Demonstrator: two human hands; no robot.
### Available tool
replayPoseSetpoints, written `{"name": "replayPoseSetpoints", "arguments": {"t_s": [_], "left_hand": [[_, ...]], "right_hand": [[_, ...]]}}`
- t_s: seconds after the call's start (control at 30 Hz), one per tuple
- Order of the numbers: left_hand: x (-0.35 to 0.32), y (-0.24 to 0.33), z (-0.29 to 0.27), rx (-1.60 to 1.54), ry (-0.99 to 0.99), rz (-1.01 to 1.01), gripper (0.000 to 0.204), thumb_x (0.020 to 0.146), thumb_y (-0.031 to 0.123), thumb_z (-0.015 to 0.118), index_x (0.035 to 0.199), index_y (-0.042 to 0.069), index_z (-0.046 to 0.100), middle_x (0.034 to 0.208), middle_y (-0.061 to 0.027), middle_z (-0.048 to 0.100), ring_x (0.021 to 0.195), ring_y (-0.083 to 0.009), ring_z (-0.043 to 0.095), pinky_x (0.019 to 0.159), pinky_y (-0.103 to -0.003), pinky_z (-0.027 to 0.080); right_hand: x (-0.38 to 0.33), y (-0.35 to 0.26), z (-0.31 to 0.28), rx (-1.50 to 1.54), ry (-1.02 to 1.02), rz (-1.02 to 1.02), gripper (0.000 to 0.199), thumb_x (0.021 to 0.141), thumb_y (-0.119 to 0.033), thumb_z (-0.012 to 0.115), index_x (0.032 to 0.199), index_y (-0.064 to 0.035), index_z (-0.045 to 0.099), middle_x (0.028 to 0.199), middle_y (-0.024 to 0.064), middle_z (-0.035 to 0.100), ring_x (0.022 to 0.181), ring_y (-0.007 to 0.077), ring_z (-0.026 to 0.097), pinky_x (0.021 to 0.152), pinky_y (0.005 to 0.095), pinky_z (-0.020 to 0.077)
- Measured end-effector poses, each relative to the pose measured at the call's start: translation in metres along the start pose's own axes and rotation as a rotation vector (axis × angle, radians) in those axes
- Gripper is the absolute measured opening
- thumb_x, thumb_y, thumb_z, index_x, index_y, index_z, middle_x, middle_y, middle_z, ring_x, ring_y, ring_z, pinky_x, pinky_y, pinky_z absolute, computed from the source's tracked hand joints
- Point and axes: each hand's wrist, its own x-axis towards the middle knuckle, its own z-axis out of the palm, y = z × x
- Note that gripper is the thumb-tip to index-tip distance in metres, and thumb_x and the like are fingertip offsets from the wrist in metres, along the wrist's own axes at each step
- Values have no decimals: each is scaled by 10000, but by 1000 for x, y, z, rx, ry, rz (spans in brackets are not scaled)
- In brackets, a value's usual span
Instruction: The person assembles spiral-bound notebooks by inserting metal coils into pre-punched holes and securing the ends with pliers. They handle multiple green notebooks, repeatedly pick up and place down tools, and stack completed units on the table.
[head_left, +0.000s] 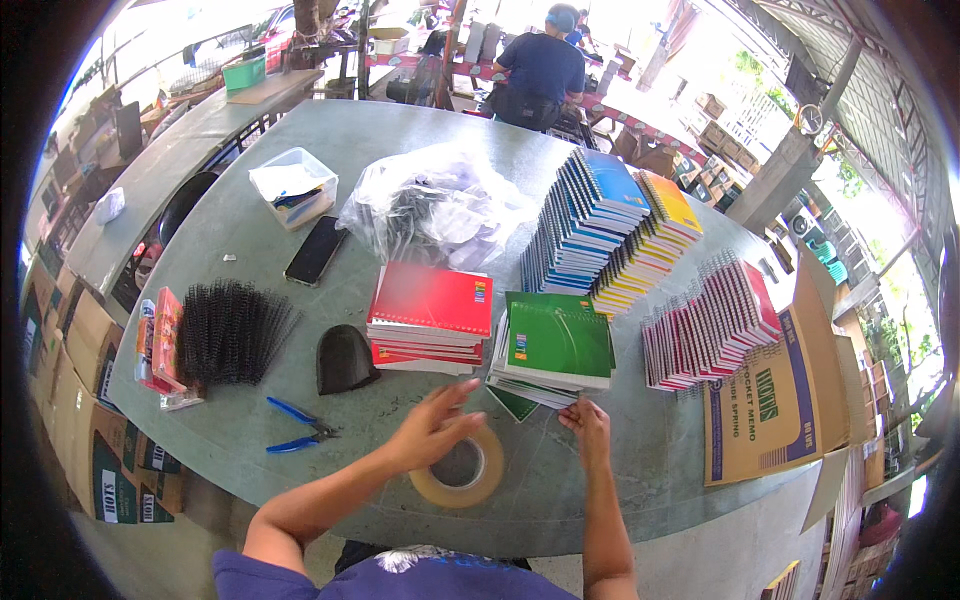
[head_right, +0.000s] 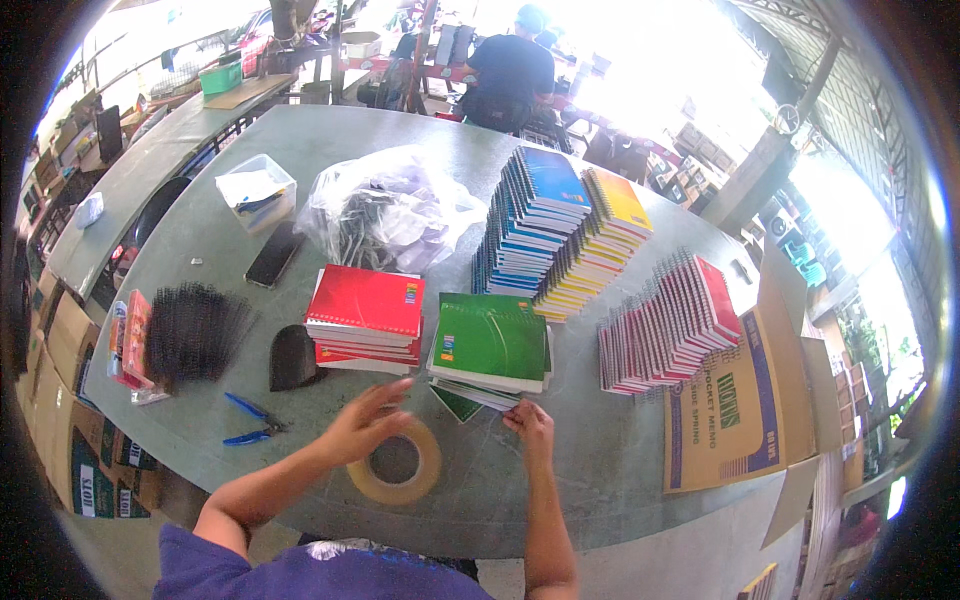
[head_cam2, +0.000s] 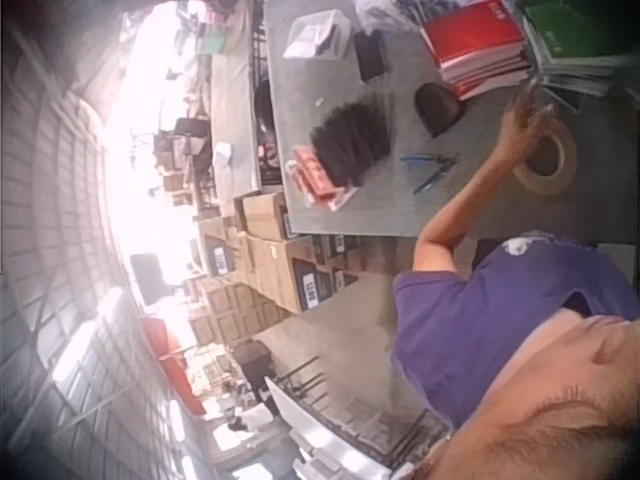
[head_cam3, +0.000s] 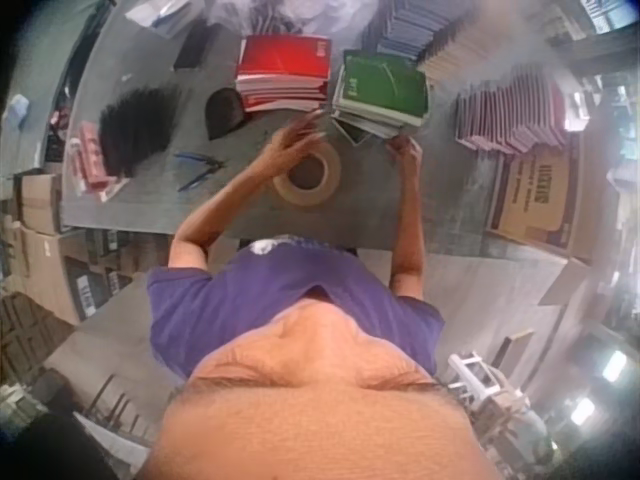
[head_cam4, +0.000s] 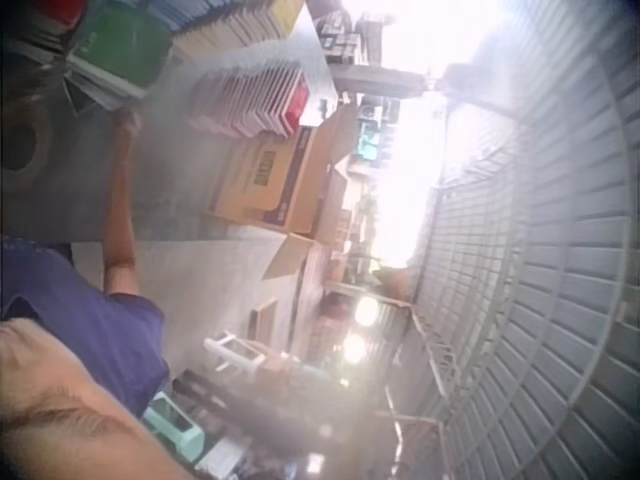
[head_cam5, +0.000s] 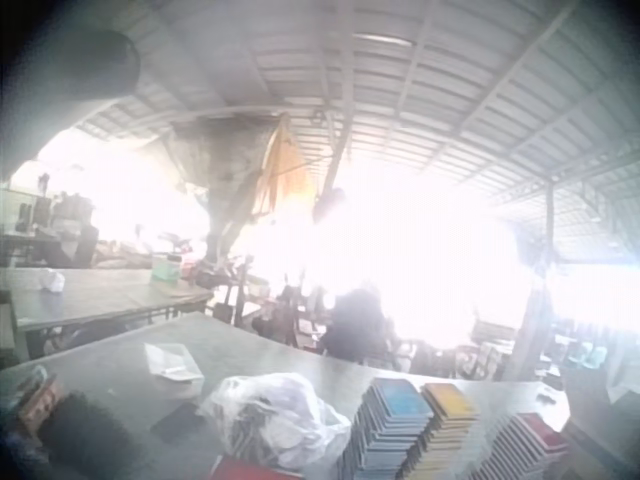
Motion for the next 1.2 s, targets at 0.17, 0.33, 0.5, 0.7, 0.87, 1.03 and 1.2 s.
{"name": "replayPoseSetpoints", "arguments": {"t_s": [0.17,0.33,0.5,0.7,0.87,1.03,1.2], "left_hand": [[-51,-5,-31,432,-51,77,360,899,173,623,1200,-6,540,1205,-116,531,992,-185,606,845,-297,496],[-59,8,11,71,-184,-46,433,897,201,616,1247,-15,481,1143,-108,578,1065,-193,580,886,-328,478],[4,-14,37,-699,-82,-225,480,943,326,526,1297,16,430,1267,-102,508,1154,-199,501,929,-311,406],[59,15,82,-756,290,-545,364,953,417,450,1091,89,528,989,-51,542,932,-170,504,804,-330,381],[84,1,91,-608,211,-454,440,934,459,457,1168,96,536,1050,-65,576,945,-185,507,814,-353,360],[104,-24,58,-602,126,-320,519,922,491,472,1236,85,545,1232,-86,550,1097,-202,486,961,-351,318],[0,6,15,147,-7,140,473,921,301,566,1296,25,482,1269,-150,540,1190,-283,483,1001,-420,374]], "right_hand": [[17,2,4,-157,71,-219,484,933,-426,506,1082,26,590,944,97,637,847,206,627,755,324,516],[89,-18,6,160,-13,-156,545,942,-492,432,1207,-29,542,1107,79,605,970,205,592,854,331,474],[87,-33,12,-20,-201,-127,650,913,-574,419,1277,-39,480,1208,83,559,1051,201,555,903,365,447],[23,-36,-11,44,-286,101,770,877,-663,407,1323,-35,435,1269,86,535,1098,201,537,943,406,421],[13,12,-18,-16,-226,-49,605,946,-546,385,1298,-56,430,1151,74,569,958,168,554,887,360,434],[-14,5,26,81,-224,-71,642,916,-569,443,1239,-15,476,1135,95,572,1017,205,561,894,345,442],[-30,15,43,255,-159,73,488,932,-496,470,1121,-48,513,1159,115,571,1098,246,550,921,387,439]]}}
